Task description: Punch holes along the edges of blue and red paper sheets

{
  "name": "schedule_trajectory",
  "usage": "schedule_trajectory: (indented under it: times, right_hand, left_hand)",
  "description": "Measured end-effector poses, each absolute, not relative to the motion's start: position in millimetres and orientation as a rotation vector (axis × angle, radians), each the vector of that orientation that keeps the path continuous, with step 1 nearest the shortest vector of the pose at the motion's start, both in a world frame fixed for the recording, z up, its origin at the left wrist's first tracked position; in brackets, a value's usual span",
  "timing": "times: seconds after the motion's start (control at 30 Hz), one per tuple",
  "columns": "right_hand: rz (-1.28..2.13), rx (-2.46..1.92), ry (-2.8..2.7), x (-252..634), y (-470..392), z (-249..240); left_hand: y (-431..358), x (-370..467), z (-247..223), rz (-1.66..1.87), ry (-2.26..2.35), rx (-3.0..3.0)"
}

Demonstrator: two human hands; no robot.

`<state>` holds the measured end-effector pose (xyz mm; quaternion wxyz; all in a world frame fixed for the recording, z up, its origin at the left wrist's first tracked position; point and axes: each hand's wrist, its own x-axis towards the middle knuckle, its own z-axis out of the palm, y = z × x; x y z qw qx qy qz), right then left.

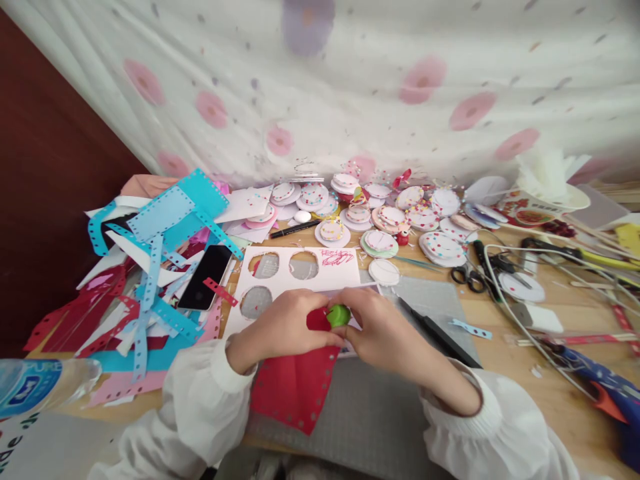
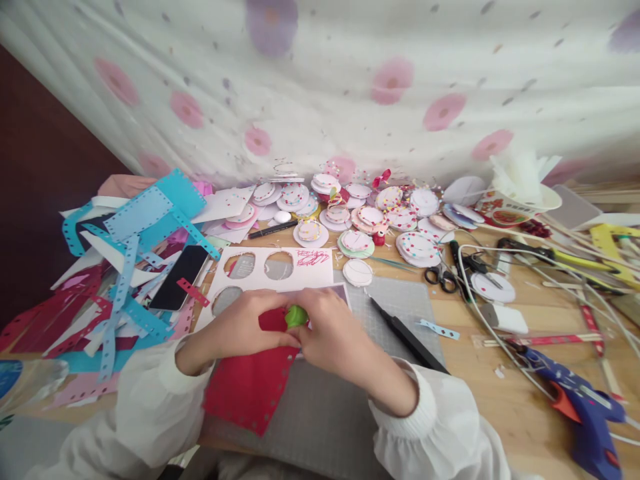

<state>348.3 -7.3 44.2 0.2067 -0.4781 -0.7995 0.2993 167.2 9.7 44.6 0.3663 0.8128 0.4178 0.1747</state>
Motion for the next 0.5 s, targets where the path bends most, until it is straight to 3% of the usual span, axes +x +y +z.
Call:
schedule_trajectory:
  times: [0.5]
  right_hand:
    - [1.127, -1.486, -2.307, 386, 6, 59]
  left_hand:
    - [5, 156, 43, 0.538, 1.203, 1.996]
